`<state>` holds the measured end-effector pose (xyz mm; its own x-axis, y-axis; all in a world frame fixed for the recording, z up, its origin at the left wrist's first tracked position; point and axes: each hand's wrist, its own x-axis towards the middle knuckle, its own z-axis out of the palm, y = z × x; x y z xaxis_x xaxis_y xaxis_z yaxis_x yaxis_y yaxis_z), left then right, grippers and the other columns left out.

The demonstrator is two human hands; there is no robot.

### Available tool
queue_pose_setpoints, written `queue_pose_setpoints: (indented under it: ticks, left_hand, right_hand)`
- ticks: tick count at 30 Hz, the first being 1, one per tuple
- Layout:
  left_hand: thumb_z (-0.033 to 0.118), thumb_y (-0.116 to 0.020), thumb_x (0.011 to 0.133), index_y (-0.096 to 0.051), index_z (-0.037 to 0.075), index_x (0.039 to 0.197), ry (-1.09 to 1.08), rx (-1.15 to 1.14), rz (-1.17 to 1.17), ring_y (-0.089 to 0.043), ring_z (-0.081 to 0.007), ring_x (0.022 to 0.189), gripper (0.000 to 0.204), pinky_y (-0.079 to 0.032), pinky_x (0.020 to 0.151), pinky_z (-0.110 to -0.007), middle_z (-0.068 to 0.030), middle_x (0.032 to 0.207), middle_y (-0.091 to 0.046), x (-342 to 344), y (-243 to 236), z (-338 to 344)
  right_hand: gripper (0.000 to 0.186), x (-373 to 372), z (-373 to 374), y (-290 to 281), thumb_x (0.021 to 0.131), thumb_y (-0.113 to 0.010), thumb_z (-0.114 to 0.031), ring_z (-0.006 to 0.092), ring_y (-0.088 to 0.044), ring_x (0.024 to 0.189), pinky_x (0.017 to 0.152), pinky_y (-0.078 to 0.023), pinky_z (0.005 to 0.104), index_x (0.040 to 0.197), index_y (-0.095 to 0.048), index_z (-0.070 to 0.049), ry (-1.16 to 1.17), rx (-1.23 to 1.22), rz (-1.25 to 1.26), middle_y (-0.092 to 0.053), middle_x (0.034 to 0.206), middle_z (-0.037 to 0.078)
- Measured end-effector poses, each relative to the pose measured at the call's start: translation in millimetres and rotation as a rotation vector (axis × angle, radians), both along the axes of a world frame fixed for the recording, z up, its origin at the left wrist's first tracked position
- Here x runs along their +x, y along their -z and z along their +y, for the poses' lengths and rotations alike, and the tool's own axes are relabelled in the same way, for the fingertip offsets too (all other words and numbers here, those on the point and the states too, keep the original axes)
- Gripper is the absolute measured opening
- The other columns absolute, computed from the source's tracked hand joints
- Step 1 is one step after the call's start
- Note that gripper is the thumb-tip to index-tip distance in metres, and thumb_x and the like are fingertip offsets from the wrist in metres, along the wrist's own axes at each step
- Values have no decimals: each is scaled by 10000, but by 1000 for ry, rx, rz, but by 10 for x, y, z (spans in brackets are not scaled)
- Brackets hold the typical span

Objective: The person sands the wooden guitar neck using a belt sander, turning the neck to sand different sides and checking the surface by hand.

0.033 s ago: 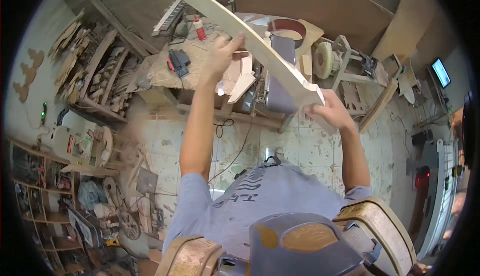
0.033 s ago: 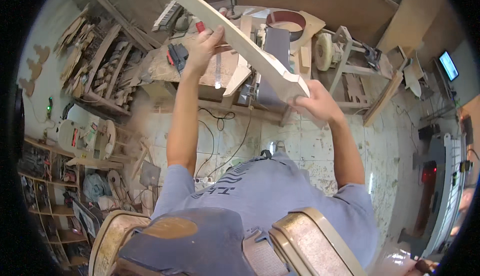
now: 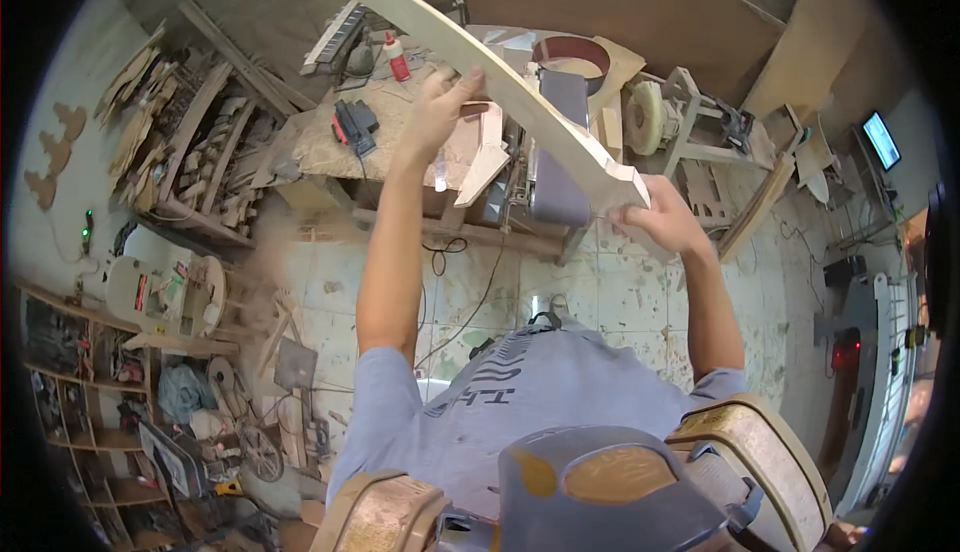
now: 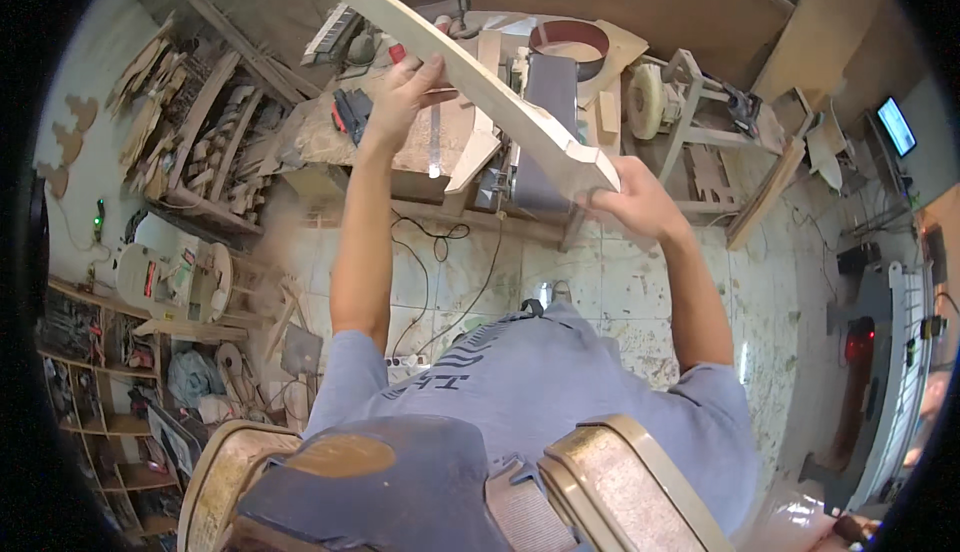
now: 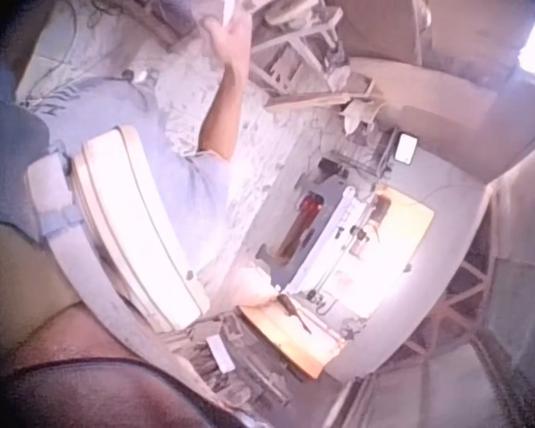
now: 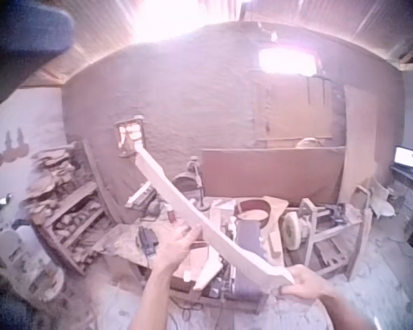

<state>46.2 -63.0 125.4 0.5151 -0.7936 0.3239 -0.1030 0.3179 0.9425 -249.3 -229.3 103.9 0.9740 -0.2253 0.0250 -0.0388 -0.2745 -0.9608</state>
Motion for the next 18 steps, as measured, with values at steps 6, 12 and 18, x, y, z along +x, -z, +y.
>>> queue_pose_setpoints:
  ticks: [6, 12, 18]
  left_hand:
    - [337, -589, 1011, -573, -42, 1219, -60, 36, -115, -706, -188, 944, 432, -578, 836, -322, -114, 1066, -694, 123, -85, 72]
    - [286, -576, 1022, -546, -50, 1237, -63, 8, -67, -708, -204, 958, 400, -582, 837, -321, -120, 1088, -686, 174, -16, 20]
    - [379, -379, 1080, -565, 27, 1266, -31, -187, 246, -686, -186, 860, 440, -569, 771, -329, -107, 1247, -628, 142, -67, -99]
  right_hand:
    - [351, 11, -50, -198, 746, -620, -51, 139, -624, 699, 688, -512, 303, 1085, -658, 31, 79, -402, -68, -690, 785, 98]
    - [458, 86, -15, -267, 736, -652, -71, 327, -657, 702, 716, -520, 343, 1191, -657, -21, 107, -496, -63, -681, 839, 221]
    - [588, 93, 28, -329, 772, -628, -84, 267, -672, 853, 793, -517, 343, 1348, -550, -2, -27, -274, 51, -705, 1044, 169]
